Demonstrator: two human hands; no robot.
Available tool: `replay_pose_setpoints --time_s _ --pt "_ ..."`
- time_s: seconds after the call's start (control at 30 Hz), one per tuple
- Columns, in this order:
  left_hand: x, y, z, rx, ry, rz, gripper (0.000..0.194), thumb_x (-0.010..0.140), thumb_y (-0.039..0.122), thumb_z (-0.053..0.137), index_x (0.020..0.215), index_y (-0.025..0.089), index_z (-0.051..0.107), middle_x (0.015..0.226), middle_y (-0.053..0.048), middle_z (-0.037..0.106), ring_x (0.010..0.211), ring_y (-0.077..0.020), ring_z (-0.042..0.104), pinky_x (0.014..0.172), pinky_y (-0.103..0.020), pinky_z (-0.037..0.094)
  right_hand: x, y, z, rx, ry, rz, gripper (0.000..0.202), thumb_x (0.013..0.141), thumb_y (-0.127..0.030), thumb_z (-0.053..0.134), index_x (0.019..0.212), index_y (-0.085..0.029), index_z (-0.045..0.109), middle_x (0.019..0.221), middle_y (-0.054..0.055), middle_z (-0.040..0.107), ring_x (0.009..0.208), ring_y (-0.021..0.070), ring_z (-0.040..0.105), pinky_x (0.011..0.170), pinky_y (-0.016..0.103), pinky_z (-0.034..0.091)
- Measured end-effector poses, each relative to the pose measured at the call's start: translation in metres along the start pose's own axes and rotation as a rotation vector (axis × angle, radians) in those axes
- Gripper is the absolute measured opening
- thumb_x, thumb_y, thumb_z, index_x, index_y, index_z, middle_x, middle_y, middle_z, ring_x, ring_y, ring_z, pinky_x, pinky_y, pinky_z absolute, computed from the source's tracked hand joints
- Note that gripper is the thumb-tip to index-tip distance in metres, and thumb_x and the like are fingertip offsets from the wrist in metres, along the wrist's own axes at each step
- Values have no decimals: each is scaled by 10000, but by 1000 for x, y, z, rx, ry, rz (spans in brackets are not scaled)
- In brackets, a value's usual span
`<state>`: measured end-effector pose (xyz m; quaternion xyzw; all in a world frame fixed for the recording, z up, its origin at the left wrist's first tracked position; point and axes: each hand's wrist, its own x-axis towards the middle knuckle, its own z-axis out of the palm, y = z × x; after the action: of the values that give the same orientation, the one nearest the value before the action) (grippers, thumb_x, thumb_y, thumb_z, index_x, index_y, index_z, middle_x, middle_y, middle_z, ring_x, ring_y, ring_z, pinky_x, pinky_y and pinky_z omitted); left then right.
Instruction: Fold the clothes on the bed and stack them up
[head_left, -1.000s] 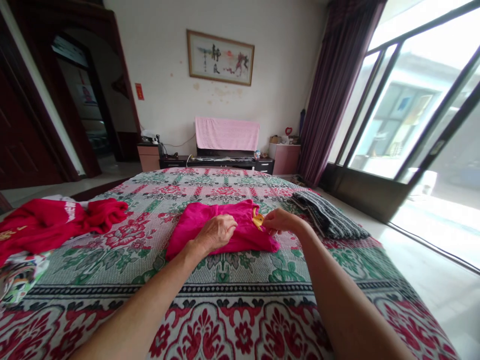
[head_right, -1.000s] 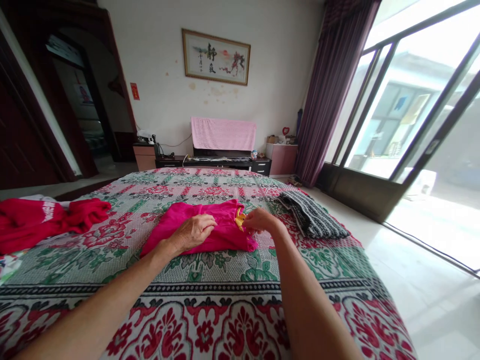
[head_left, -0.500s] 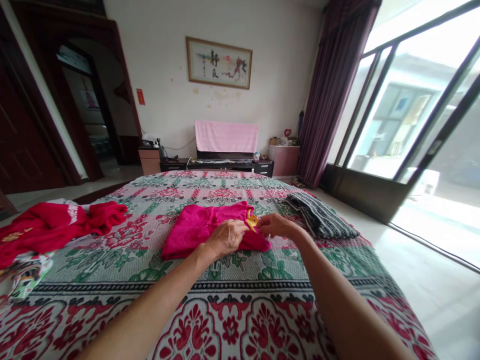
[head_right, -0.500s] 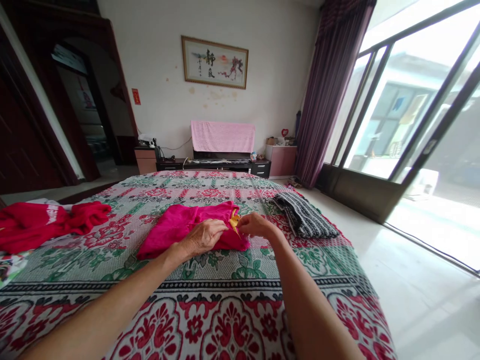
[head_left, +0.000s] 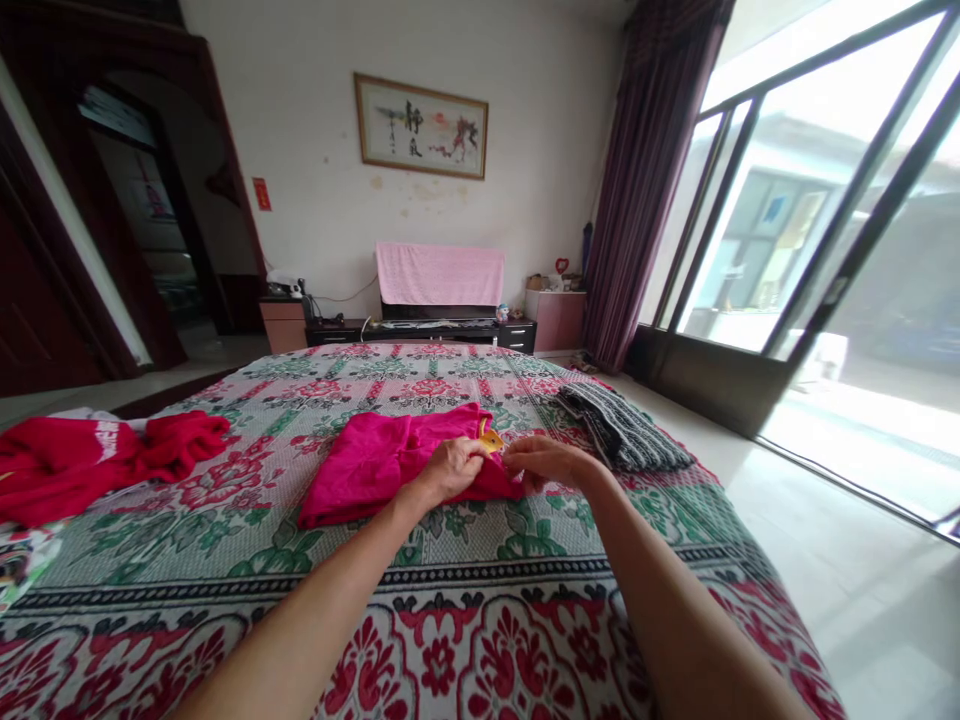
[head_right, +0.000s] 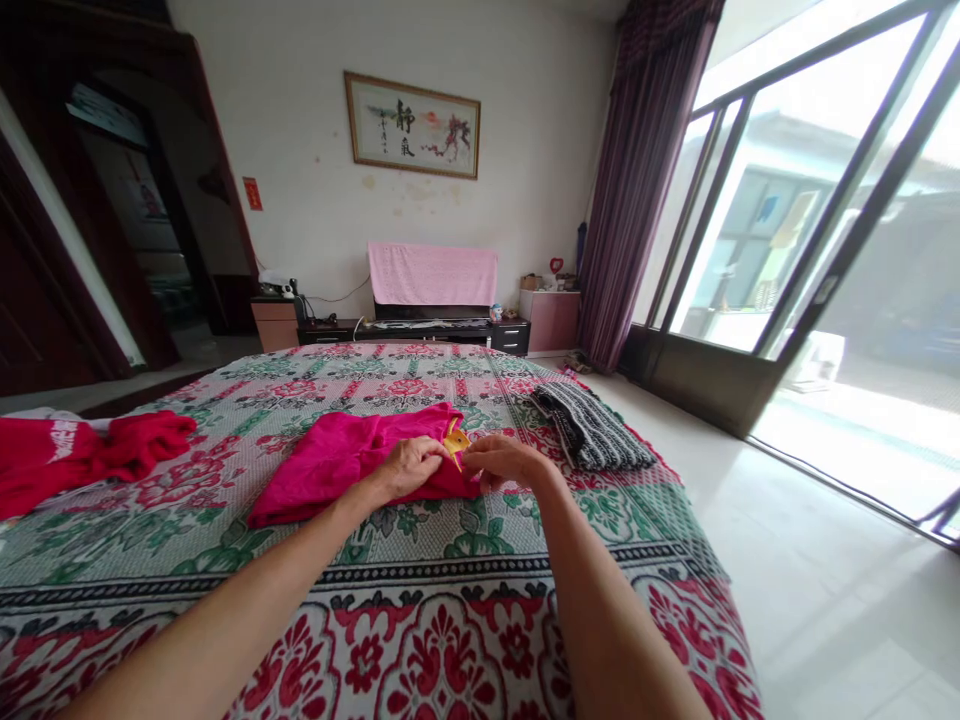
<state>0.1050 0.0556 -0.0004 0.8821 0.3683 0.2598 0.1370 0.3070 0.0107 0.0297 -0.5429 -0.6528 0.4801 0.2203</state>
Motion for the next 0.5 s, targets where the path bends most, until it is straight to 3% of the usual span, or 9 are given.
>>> replay_pose_setpoints --time_s 0.1,0.2,0.37,0.5 --pt "3 -1 -1 -6 71 -106 323 797 111 484 972 177 748 964 -50 743 897 -170 665 863 -255 483 -1 0 1 13 11 43 472 771 -615 583 760 -144 606 676 22 662 468 66 533 449 190 414" --pt "4 1 0 0 80 -109 313 813 137 496 988 186 750 966 -47 747 909 -174 668 859 -259 488 -2 -2 2 -75 -3 32 496 736 -647 614 715 -152 595 533 -19 581 444 65 492 447 187 388" --pt "2 5 1 0 77 -72 308 835 165 504 1026 214 741 1037 -32 740 950 -162 666 887 -253 487 1 -8 5 -202 -56 32 313 730 -427 669 614 -174 527 457 -67 501 429 55 443 448 177 351" --pt "-3 -7 -16 46 148 -103 364 846 160 484 1143 198 692 1150 -52 705 1009 -152 655 922 -241 473 5 -7 5 -241 -51 76 177 718 -240 604 591 -178 497 454 -72 501 428 58 446 455 179 362"
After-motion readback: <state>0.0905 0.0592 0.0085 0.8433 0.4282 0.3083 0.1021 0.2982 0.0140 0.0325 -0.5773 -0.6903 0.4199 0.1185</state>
